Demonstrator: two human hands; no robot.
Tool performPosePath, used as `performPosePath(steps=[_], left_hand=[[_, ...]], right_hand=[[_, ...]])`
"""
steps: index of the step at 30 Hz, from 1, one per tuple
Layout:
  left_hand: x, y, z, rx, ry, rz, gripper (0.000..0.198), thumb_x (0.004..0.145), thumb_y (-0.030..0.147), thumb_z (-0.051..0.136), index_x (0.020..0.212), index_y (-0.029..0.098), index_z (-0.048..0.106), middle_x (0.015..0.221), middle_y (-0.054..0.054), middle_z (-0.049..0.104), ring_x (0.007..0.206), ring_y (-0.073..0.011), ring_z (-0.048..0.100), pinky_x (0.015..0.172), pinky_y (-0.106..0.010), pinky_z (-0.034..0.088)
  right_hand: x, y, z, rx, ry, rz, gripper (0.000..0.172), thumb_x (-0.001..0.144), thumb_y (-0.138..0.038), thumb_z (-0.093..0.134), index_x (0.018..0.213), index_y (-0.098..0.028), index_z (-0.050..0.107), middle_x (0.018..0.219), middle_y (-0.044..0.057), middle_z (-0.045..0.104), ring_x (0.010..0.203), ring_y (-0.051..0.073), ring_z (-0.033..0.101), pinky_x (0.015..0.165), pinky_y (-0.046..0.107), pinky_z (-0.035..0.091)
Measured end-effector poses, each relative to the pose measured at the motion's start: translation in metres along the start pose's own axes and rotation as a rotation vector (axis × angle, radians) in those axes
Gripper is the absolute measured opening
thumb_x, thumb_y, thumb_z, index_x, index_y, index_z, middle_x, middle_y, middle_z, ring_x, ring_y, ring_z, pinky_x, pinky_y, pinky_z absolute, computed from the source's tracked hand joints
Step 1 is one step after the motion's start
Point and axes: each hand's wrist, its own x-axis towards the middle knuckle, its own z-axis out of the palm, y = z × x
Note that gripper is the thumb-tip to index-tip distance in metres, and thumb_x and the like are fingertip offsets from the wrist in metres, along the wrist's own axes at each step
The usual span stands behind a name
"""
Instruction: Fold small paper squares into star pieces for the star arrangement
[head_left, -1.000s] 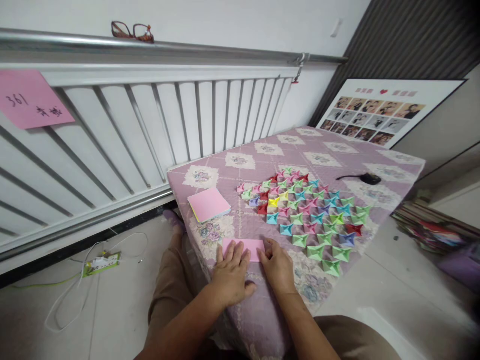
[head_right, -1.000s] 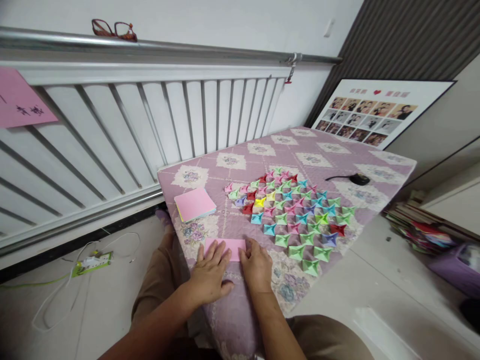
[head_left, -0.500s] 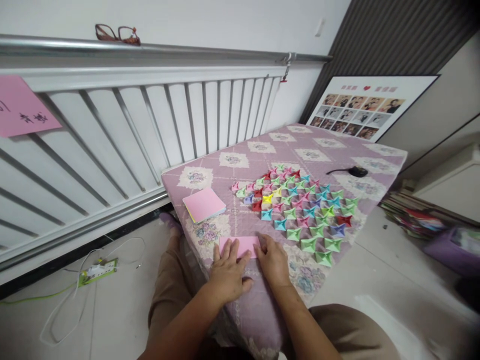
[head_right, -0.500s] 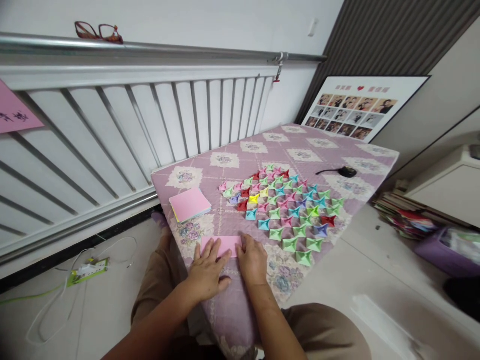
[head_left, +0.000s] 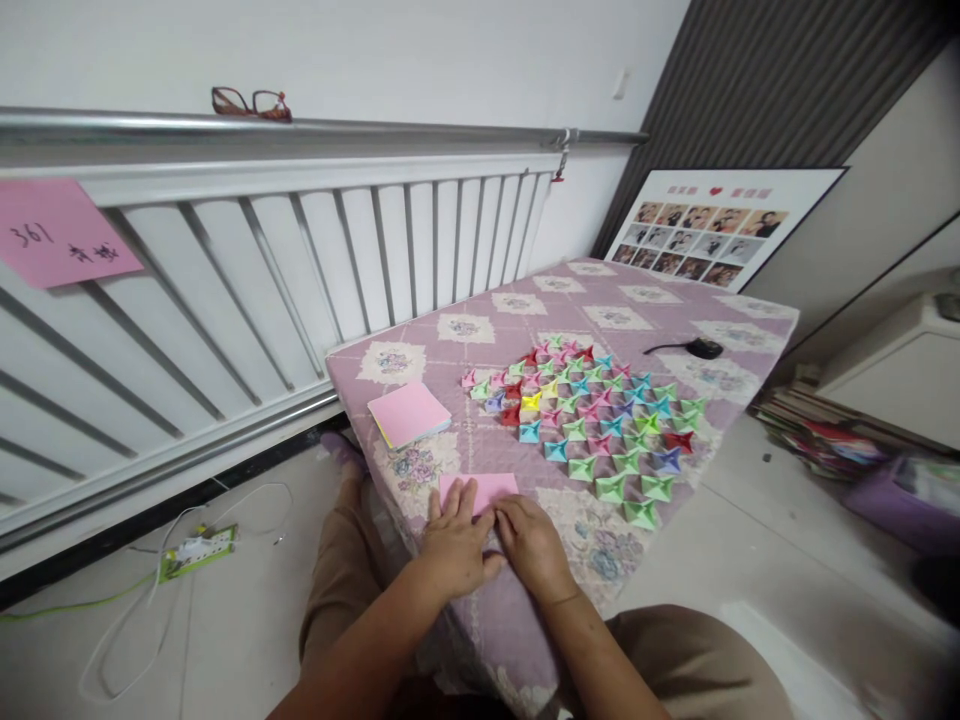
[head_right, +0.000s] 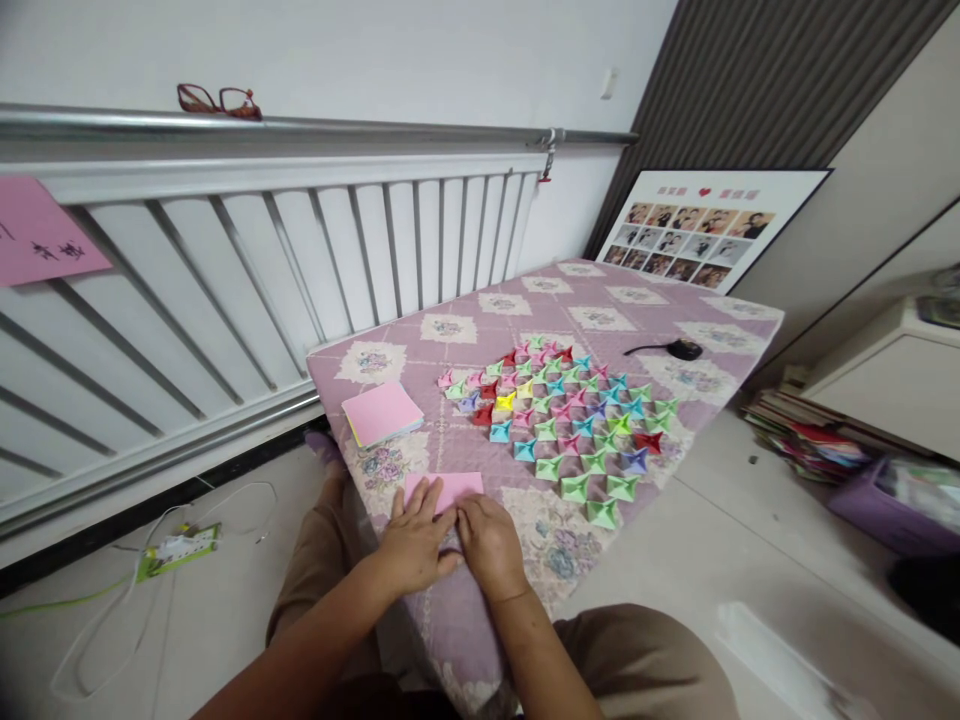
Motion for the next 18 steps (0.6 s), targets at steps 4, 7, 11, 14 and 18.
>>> performPosePath(steps=[4,7,11,14,18], left_hand=[[0.001,-0.007,0.001,0.024,-0.012,0.029,0.074,0.079,0.063,0.049,0.144,0.033,0.028,0.157,-0.01,0.005,0.143,-0.0336,0.002,0.109,-0.063,0.0],[-0.002,-0.02,-0.001,0.042,-0.025,0.07,0.072,0.079,0.061,0.052,0.143,0.037,0.027,0.157,-0.008,0.009,0.143,-0.0316,0.006,0.108,-0.064,0.002],[-0.015,-0.043,-0.008,0.072,-0.014,0.095,0.067,0.081,0.057,0.053,0.142,0.04,0.03,0.156,-0.005,0.016,0.142,-0.0305,0.011,0.109,-0.063,0.006],[-0.026,-0.06,-0.011,0.089,0.005,0.099,0.061,0.083,0.054,0.052,0.14,0.039,0.034,0.155,-0.004,0.02,0.141,-0.031,0.016,0.109,-0.061,0.01],[-0.036,-0.073,-0.009,0.077,0.044,0.1,0.054,0.086,0.046,0.051,0.138,0.037,0.04,0.154,-0.003,0.024,0.14,-0.0308,0.02,0.109,-0.059,0.016]], right_hand=[[-0.003,0.001,0.0,-0.045,-0.001,0.02,0.023,0.09,-0.018,0.044,0.098,-0.018,0.066,0.096,0.008,0.068,0.091,0.019,0.061,0.085,0.033,0.048],[-0.006,-0.001,0.0,-0.107,-0.017,0.028,0.023,0.09,-0.019,0.045,0.099,-0.018,0.066,0.101,0.008,0.068,0.095,0.02,0.061,0.086,0.033,0.047],[-0.004,-0.009,-0.001,-0.168,-0.038,0.081,0.02,0.09,-0.023,0.047,0.093,-0.019,0.066,0.101,0.008,0.067,0.096,0.02,0.06,0.085,0.032,0.044],[0.003,-0.022,-0.001,-0.284,-0.099,0.198,0.018,0.09,-0.031,0.05,0.088,-0.021,0.064,0.095,0.008,0.066,0.088,0.021,0.058,0.078,0.033,0.042],[0.016,-0.042,0.002,-0.448,-0.151,0.371,0.035,0.086,-0.052,0.051,0.092,-0.019,0.061,0.098,0.011,0.062,0.091,0.027,0.053,0.074,0.037,0.037]])
